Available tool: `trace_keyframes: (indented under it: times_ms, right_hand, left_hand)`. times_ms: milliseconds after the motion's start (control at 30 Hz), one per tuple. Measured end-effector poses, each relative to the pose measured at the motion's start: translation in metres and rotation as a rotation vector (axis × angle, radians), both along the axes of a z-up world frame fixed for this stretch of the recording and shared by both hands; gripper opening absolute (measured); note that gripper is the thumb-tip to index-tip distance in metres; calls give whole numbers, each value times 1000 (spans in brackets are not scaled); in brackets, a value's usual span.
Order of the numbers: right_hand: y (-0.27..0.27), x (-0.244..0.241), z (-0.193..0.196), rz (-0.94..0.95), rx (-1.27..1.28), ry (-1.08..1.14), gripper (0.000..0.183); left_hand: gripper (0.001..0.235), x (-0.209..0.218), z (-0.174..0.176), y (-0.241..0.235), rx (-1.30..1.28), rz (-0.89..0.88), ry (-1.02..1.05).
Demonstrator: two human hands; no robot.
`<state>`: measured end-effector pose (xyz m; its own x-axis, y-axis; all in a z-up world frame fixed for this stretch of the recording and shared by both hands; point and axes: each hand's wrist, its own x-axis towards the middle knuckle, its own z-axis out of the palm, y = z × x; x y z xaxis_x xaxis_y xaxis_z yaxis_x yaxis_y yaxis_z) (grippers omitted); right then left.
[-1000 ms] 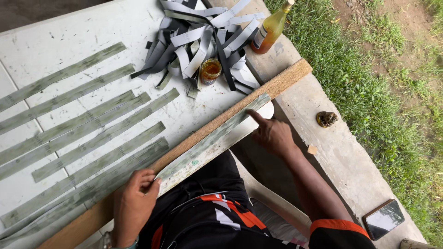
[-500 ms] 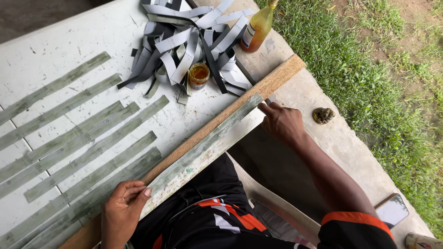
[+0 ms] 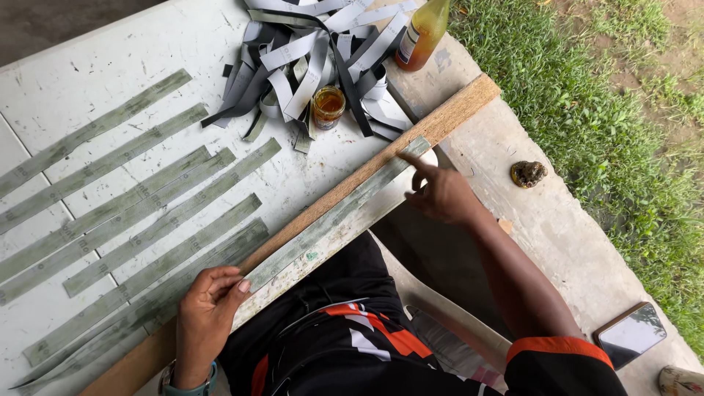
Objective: The person repeatedly picks up strips of tape, applies adhesive from a small jar using a brush, and places the strips on a wooden plank. The person handles the tape and adhesive consistently throughout the clip.
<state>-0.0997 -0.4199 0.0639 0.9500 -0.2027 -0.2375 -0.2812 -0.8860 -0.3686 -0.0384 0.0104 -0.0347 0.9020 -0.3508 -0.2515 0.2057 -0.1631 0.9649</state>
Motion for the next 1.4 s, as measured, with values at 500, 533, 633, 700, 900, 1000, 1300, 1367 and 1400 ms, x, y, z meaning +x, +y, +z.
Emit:
trace_keyframes:
  times_ms: [500,533,633,700,900,1000,1300,1367,1400]
  right_hand:
    - [-20,-4,-1,-65,-16,-6,79]
    - [-32,1,-3,-80,-81,-39,81]
    - [-39,0,-20,-136,-368,-4,83]
    - [-36,-9,-20,-102,-522,7,73]
    - [40,-1,31,240,-306,-290,69]
    - [89,28,42,504,-71,-428,97]
    - [110,134,28,581,-73,-66,95]
    - [123,142,27,588,-80,-9,89]
    - [133,147,25,570,-124,79,84]
  left_hand:
    - [28,3,8,-4,31,18,-47]
    - [27,2,8,-4,60,20,-64]
    - [30,-2,10,-2,42,39,-70]
    - [33,0,11,-8,23,47,-69]
    - [38,5,38,-15,-119,13,-154]
    - [35,21,62,-20,-188,-72,-305]
    - [34,84,121,55,145,35,-430]
    - [35,81,117,87,323,98,-422]
    - [35,81,113,102,410,128,-422]
